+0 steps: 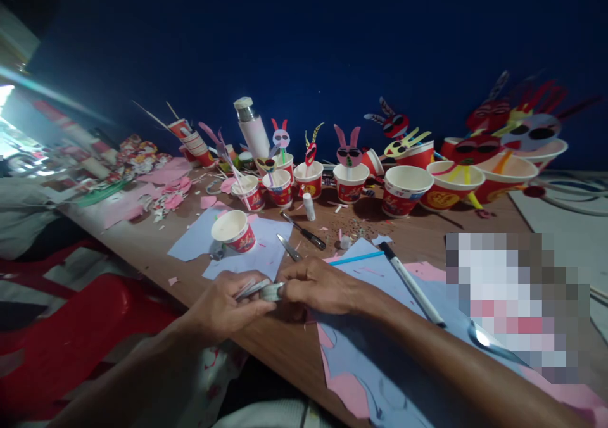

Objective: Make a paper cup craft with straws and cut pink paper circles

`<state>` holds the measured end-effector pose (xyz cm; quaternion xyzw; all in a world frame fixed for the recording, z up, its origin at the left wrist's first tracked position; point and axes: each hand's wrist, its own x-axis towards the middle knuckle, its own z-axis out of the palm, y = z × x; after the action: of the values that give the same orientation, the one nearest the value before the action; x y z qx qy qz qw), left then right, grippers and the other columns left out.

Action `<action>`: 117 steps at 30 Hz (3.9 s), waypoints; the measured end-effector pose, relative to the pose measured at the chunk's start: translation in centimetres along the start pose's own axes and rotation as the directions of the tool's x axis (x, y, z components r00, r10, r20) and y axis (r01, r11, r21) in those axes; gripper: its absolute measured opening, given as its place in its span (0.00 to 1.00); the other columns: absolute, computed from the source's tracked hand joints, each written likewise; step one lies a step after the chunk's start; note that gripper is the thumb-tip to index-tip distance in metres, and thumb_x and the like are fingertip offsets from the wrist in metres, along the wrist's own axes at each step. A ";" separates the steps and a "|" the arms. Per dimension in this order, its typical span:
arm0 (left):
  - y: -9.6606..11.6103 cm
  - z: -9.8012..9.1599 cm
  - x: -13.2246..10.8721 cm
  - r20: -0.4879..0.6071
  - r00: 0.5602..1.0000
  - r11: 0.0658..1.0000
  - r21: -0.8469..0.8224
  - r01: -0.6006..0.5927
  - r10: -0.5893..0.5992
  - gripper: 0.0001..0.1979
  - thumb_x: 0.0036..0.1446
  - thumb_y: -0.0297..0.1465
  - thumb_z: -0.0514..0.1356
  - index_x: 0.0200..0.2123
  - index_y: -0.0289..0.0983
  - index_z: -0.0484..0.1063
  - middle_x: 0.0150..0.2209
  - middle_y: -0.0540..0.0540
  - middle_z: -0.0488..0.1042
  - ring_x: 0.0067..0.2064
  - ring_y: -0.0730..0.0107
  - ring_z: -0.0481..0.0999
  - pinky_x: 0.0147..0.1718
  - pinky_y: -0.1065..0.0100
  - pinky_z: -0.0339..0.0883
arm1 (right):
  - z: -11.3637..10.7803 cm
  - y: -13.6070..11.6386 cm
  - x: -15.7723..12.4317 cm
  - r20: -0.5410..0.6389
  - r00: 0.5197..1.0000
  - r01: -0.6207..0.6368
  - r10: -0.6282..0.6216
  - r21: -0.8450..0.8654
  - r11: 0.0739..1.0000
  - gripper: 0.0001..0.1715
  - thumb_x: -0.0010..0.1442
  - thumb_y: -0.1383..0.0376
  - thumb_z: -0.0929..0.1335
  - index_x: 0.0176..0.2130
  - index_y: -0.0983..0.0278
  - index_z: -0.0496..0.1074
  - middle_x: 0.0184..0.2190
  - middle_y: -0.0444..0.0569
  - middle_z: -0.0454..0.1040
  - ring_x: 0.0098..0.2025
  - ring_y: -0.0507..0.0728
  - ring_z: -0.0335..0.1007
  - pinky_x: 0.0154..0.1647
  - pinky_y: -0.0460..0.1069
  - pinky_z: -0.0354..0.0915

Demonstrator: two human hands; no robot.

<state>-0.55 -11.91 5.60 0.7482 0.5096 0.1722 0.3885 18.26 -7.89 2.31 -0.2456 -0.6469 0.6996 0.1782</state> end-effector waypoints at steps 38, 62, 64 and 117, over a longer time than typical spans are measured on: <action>0.3 -1.1 -1.3 0.127 0.988 0.982 -0.153 0.109 -0.090 0.06 0.48 0.29 0.60 0.26 0.31 0.69 0.18 0.56 0.59 0.21 0.82 0.55 0.20 0.77 0.49 | 0.4 1.1 0.0 0.130 0.991 -0.011 -0.010 0.156 0.988 0.09 0.50 0.65 0.65 0.30 0.68 0.72 0.26 0.46 0.73 0.24 0.48 0.66 0.23 0.43 0.57; -0.3 -1.0 -1.4 0.115 0.990 0.964 -0.246 0.106 -0.079 0.07 0.46 0.31 0.62 0.26 0.32 0.69 0.20 0.53 0.66 0.22 0.81 0.59 0.22 0.76 0.52 | 0.1 1.1 -0.1 0.150 0.987 0.028 -0.055 0.175 0.984 0.13 0.51 0.62 0.64 0.31 0.69 0.72 0.22 0.46 0.73 0.20 0.47 0.65 0.23 0.43 0.60; -0.2 -1.0 -1.4 0.127 0.989 0.962 -0.252 0.109 -0.079 0.07 0.46 0.31 0.62 0.27 0.33 0.69 0.21 0.53 0.66 0.23 0.81 0.59 0.22 0.77 0.53 | 0.2 1.1 -0.1 0.140 0.989 0.019 -0.044 0.180 0.984 0.12 0.51 0.62 0.64 0.30 0.69 0.72 0.22 0.45 0.73 0.19 0.47 0.65 0.22 0.43 0.60; 1.1 0.2 -1.6 0.068 0.997 0.983 -0.178 0.051 -0.040 0.03 0.46 0.28 0.60 0.25 0.34 0.69 0.21 0.55 0.64 0.23 0.79 0.59 0.22 0.77 0.51 | 0.3 0.5 -0.2 0.179 0.984 -0.047 0.027 0.110 0.993 0.11 0.50 0.68 0.62 0.29 0.69 0.72 0.24 0.46 0.71 0.24 0.49 0.65 0.28 0.45 0.62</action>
<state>-0.41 -13.63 6.50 0.7034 0.4962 0.1845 0.4743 18.27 -8.34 1.80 -0.1839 -0.6144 0.7577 0.1208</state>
